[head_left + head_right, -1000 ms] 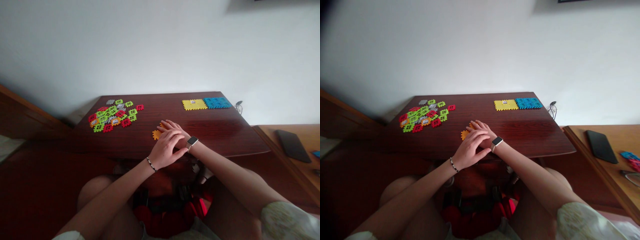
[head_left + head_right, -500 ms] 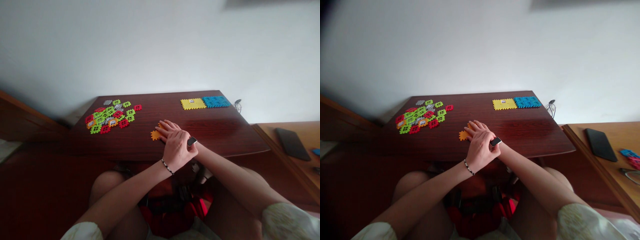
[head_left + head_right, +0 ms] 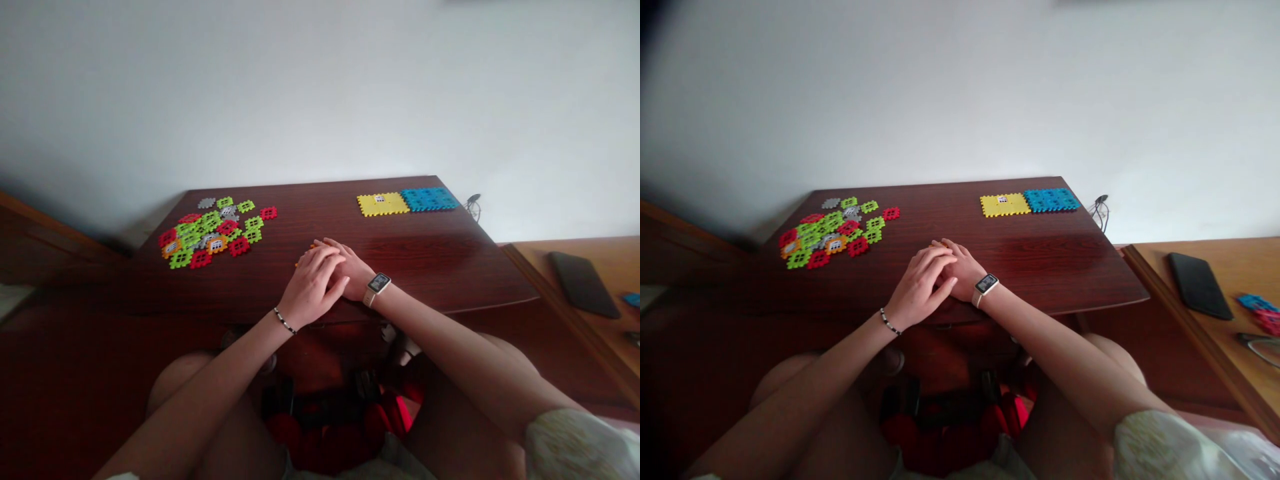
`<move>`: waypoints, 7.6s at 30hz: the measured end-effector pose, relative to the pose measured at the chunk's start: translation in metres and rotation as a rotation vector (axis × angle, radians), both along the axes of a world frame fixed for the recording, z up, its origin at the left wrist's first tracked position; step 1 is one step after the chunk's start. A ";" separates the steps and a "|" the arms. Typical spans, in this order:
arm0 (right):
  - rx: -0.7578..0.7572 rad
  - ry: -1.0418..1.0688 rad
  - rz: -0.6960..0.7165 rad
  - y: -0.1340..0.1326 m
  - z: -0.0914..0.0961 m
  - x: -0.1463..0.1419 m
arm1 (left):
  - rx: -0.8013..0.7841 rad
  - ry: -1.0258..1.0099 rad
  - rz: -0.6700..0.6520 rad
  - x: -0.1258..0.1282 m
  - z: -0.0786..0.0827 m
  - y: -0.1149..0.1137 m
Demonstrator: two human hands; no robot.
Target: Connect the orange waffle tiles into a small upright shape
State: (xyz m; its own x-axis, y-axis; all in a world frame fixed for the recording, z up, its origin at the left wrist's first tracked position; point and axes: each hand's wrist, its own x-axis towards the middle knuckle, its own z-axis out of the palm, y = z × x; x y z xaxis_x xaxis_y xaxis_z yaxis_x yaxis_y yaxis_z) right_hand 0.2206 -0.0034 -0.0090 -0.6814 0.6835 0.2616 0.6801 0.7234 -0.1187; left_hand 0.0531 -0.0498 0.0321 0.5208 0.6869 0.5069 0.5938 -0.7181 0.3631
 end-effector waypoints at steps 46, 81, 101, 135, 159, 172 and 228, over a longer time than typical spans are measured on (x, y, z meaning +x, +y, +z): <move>0.542 0.178 0.538 0.002 0.040 0.017 | -0.062 0.240 -0.059 -0.065 -0.034 0.048; -0.107 0.280 0.230 0.023 0.015 0.054 | -0.092 0.238 -0.069 -0.064 -0.029 0.051; -0.068 0.231 0.152 0.024 0.015 0.050 | 0.035 0.255 -0.049 -0.048 -0.035 0.046; -0.070 0.291 0.122 0.023 0.019 0.049 | 0.023 0.245 -0.007 -0.045 -0.037 0.046; -0.051 0.320 0.029 0.021 0.021 0.052 | 0.032 0.251 0.048 -0.032 -0.030 0.038; -0.044 0.443 0.244 0.042 0.074 -0.086 | -0.080 0.417 -0.040 -0.010 -0.034 0.031; -1.264 1.421 0.208 0.126 0.033 -0.224 | -0.043 0.526 0.025 -0.006 -0.030 0.030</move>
State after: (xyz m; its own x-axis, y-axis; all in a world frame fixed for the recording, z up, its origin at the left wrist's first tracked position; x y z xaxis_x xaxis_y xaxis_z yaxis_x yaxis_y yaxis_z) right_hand -0.0033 0.1224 0.0243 -0.5285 0.8422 0.1063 -0.4518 -0.1730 -0.8752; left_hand 0.0472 -0.0194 0.0019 0.6801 0.7171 0.1524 0.7207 -0.6921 0.0399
